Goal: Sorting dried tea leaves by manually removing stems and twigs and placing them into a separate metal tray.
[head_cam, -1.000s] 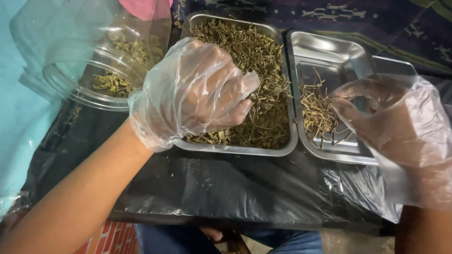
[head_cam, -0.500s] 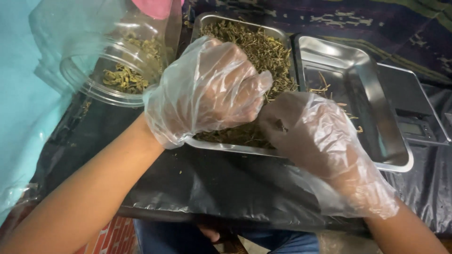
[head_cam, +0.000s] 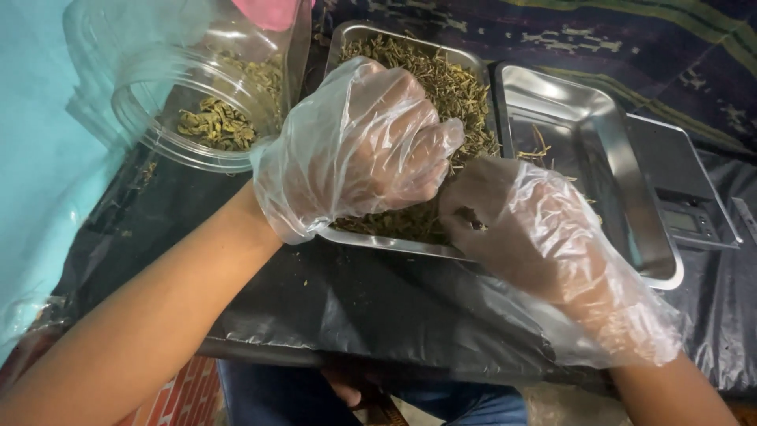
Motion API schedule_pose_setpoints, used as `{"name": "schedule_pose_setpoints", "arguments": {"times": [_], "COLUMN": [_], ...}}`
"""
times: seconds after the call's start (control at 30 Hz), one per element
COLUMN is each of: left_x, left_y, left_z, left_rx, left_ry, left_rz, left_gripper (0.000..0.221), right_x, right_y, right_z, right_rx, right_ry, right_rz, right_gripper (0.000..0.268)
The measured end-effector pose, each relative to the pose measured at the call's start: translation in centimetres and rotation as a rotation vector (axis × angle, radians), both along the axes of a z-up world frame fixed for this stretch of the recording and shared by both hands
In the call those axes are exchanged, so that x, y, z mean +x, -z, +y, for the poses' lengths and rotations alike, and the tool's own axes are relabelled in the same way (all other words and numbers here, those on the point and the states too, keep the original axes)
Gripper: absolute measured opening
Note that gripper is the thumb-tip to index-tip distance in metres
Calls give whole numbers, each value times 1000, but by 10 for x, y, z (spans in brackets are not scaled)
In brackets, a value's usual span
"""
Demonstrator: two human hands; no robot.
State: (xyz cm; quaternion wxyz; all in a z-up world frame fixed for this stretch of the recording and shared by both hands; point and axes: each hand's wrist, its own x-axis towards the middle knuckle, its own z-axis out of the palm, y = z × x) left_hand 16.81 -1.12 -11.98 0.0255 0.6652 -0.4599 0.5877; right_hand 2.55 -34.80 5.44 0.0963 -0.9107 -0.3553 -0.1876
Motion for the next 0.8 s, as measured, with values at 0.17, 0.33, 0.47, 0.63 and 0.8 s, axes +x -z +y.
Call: {"name": "schedule_pose_setpoints", "arguments": {"times": [0.17,0.33,0.47,0.63,0.8], "left_x": [2,-8,-13,-14,-14], "left_y": [14,23,20,16,8], "left_z": [-7,4,12,9,12], "left_rx": [-12,-31,-38,-35,-21], "left_ry": [2,-14,-33,-33,-35], "left_rz": [7,31,30,26,14], "left_gripper": [20,19,19,18,18], "right_x": [-19,-19,-16,-19,-15], "right_y": [-51,-56,-69,-65,-71], "right_z": [-22,-81,-57,14,42], "right_rx": [-65,24,-203,-169,-131], "right_ry": [181,449,247,141,254], "right_rz": [47,194,4,63,242], "right_gripper": [5,13,7,5,8]}}
